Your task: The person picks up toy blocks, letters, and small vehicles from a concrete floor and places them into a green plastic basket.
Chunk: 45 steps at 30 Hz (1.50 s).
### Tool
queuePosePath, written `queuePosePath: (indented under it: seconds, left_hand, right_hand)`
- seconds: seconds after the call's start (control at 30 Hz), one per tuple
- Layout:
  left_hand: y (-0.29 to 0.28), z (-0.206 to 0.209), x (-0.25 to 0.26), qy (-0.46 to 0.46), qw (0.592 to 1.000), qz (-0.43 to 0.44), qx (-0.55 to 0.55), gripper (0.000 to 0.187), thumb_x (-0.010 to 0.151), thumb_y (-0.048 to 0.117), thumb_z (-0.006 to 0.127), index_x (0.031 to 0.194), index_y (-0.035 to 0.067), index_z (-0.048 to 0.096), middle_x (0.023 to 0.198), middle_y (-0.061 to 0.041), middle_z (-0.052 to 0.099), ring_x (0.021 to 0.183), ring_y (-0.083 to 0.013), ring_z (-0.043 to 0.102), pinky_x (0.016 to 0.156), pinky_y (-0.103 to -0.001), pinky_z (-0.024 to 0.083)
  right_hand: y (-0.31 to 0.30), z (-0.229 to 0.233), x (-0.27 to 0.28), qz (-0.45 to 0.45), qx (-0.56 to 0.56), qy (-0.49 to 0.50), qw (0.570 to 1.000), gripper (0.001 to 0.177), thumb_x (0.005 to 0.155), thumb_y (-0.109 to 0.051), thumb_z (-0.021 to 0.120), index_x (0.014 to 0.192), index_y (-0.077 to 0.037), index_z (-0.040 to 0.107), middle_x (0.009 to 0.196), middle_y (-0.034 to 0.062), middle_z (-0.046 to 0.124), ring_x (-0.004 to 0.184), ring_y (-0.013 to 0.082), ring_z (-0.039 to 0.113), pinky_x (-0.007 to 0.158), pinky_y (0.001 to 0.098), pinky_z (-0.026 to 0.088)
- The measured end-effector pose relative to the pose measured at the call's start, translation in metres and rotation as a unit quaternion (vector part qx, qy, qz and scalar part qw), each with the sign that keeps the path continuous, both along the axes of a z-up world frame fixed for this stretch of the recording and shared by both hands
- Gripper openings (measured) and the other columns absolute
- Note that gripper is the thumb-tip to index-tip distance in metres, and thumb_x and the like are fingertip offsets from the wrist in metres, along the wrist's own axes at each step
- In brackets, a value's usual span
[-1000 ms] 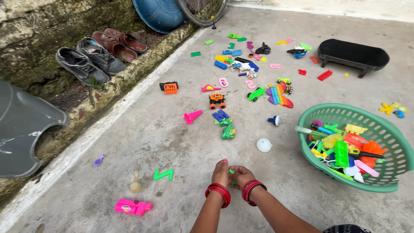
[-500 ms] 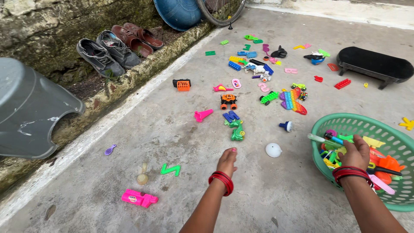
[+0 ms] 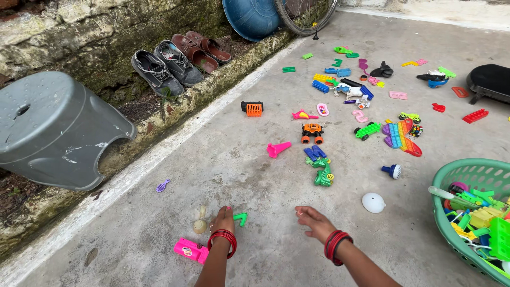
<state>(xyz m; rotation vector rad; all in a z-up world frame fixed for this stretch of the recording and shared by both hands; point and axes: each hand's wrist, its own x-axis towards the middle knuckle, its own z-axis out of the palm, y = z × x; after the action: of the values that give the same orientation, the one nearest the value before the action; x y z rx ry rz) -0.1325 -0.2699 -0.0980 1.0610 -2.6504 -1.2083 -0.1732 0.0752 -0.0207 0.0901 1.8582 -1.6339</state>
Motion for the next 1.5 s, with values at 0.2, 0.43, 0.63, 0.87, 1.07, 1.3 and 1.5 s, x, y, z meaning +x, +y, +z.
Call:
queuePosePath:
  seconds: [0.2,0.43,0.63,0.87,1.07,1.3,1.5]
  left_hand:
    - [0.077,0.014,-0.003,-0.037,0.999,-0.017,0.005,0.056,0.100,0.053,0.034,0.144,0.026,0.056,0.150,-0.006,0.055,0.145,-0.0318,0.039,0.119,-0.045,0.032]
    - [0.159,0.018,-0.011,-0.008,0.998,0.011,0.057,0.052,0.101,0.049,0.038,0.130,0.017,0.068,0.135,-0.007,0.067,0.136,-0.0264,0.050,0.120,-0.046,0.031]
    - [0.234,0.065,-0.027,0.081,0.903,0.020,0.421,0.055,0.095,0.050,0.053,0.131,0.011,0.067,0.132,-0.008,0.068,0.129,-0.0273,0.060,0.109,-0.041,0.045]
    - [0.318,0.218,-0.023,0.087,0.835,-0.185,0.511,0.063,0.099,0.055,0.044,0.150,0.019,0.050,0.159,-0.003,0.047,0.148,-0.0185,0.040,0.112,-0.043,0.041]
    - [0.286,0.215,-0.026,0.109,0.875,-0.140,0.451,0.055,0.099,0.048,0.055,0.142,0.015,0.059,0.138,-0.013,0.061,0.130,-0.0409,0.051,0.106,-0.050,0.047]
    - [0.107,0.075,-0.028,0.187,0.951,0.017,0.246,0.042,0.094,0.039,0.060,0.122,0.010,0.070,0.122,-0.012,0.074,0.113,-0.0235,0.067,0.102,-0.035,0.048]
    - [-0.044,0.021,0.016,0.090,0.979,0.146,-0.108,0.050,0.093,0.043,0.056,0.129,0.009,0.066,0.147,-0.017,0.053,0.137,-0.0387,0.046,0.115,-0.046,0.034]
  right_hand:
    - [-0.087,-0.047,0.023,-0.076,-0.109,-0.148,0.980,0.062,0.096,-0.055,0.054,0.149,-0.024,0.044,0.151,0.0034,0.055,0.135,0.0242,0.055,0.107,0.0477,0.046]
    - [-0.049,-0.064,0.024,-0.197,-0.132,-0.180,0.955,0.053,0.094,-0.040,0.064,0.138,-0.012,0.058,0.131,0.0080,0.064,0.117,0.0275,0.062,0.099,0.0465,0.053]
    - [0.063,-0.045,-0.004,-0.210,-0.073,-0.114,0.968,0.024,0.093,-0.017,0.073,0.114,-0.005,0.075,0.093,0.0035,0.069,0.078,0.0128,0.061,0.072,0.0277,0.055]
    - [0.238,0.051,-0.039,-0.356,-0.152,0.072,0.919,0.017,0.099,-0.015,0.064,0.113,-0.007,0.071,0.096,-0.0003,0.067,0.074,0.0101,0.058,0.068,0.0238,0.051]
    - [0.360,0.088,-0.037,-0.553,-0.091,0.171,0.810,0.020,0.109,-0.015,0.061,0.128,-0.011,0.063,0.110,0.0044,0.067,0.091,0.0126,0.067,0.075,0.0266,0.058]
    - [0.333,0.066,-0.027,-0.548,-0.094,0.248,0.793,0.025,0.110,-0.007,0.054,0.134,-0.007,0.054,0.127,0.0111,0.061,0.108,0.0243,0.069,0.082,0.0381,0.062]
    - [0.216,0.056,-0.025,-0.413,-0.029,0.231,0.880,0.022,0.106,-0.006,0.055,0.125,-0.007,0.066,0.125,0.0047,0.064,0.105,0.0173,0.066,0.081,0.0344,0.056]
